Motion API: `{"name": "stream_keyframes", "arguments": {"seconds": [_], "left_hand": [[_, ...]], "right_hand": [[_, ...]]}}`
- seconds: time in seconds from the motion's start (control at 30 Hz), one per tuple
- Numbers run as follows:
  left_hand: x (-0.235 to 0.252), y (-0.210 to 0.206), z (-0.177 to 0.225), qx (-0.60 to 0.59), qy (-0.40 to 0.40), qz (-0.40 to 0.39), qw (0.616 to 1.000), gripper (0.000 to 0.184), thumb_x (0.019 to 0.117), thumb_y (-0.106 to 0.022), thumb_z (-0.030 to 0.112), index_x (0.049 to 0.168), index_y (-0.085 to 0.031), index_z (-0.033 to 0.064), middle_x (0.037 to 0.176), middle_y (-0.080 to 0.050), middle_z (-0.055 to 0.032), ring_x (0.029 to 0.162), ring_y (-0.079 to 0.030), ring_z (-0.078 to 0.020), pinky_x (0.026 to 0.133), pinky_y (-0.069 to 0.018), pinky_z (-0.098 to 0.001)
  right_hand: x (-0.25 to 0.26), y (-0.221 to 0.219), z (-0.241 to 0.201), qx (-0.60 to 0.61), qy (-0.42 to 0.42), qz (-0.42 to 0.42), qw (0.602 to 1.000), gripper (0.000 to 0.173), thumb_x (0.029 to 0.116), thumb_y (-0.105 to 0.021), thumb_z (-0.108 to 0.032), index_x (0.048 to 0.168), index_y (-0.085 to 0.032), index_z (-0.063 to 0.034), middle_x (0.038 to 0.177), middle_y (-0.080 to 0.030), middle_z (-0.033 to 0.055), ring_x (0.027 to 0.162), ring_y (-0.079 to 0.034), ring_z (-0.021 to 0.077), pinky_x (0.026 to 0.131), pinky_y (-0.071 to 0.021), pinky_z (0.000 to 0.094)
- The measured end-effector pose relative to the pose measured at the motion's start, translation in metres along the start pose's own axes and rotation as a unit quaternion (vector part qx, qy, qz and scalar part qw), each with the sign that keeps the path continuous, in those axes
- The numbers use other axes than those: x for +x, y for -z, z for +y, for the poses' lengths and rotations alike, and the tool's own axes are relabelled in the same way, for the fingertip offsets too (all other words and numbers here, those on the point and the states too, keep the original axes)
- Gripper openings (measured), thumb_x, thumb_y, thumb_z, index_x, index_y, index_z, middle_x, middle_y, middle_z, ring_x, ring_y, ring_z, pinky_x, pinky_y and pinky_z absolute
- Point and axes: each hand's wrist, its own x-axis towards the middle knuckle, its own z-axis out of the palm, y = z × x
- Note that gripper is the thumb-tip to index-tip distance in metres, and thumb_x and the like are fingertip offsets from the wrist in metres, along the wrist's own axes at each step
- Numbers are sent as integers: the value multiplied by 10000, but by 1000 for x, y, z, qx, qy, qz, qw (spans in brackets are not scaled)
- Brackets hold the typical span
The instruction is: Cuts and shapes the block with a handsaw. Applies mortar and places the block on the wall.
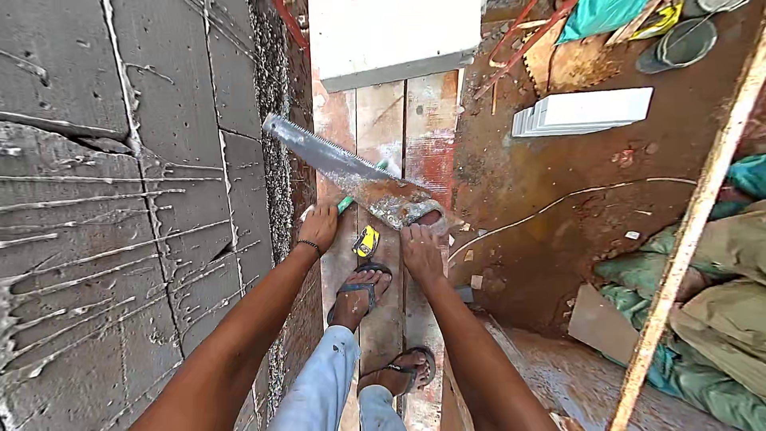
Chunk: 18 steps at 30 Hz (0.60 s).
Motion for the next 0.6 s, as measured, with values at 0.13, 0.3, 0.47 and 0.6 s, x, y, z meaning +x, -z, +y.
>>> {"name": "stream_keyframes", "arguments": {"seconds": [0.13, 0.3, 0.47, 0.6], "left_hand": [[-53, 7, -22, -23, 79, -108, 991, 427, 1025, -473, 101, 1409, -462, -84, 1384, -536, -311, 1333, -505, -467, 1090, -423, -586], [-130, 22, -50, -90, 133, -149, 976, 428, 1050, -496, 172, 1401, -478, -72, 1399, -542, -284, 1323, -536, -430, 1090, -449, -563], [-220, 105, -13, -134, 9, -124, 983, 364, 1072, -474, 161, 1342, -524, -76, 1306, -588, -282, 1246, -577, -424, 1074, -455, -541], [-276, 199, 65, -89, -162, -109, 977, 339, 1042, -505, 138, 1308, -579, -58, 1238, -626, -275, 1207, -593, -446, 1051, -463, -558]], "right_hand": [[9, 12, -13, 5, -32, -73, 997, 317, 1051, -425, -79, 1299, -594, 20, 1325, -607, 230, 1256, -582, 397, 1000, -472, 558], [11, 22, -19, 29, -106, -95, 989, 324, 1073, -412, -115, 1331, -577, -11, 1366, -589, 211, 1309, -551, 367, 1043, -440, 527], [-61, 75, -67, 122, -23, 215, 969, 492, 947, -610, -60, 1437, -572, -48, 1386, -568, 316, 1209, -603, 485, 1010, -478, 609], [-165, 195, -111, 23, 94, 244, 965, 575, 945, -595, -37, 1477, -570, -252, 1432, -630, 106, 1361, -566, 325, 1107, -402, 609]]}}
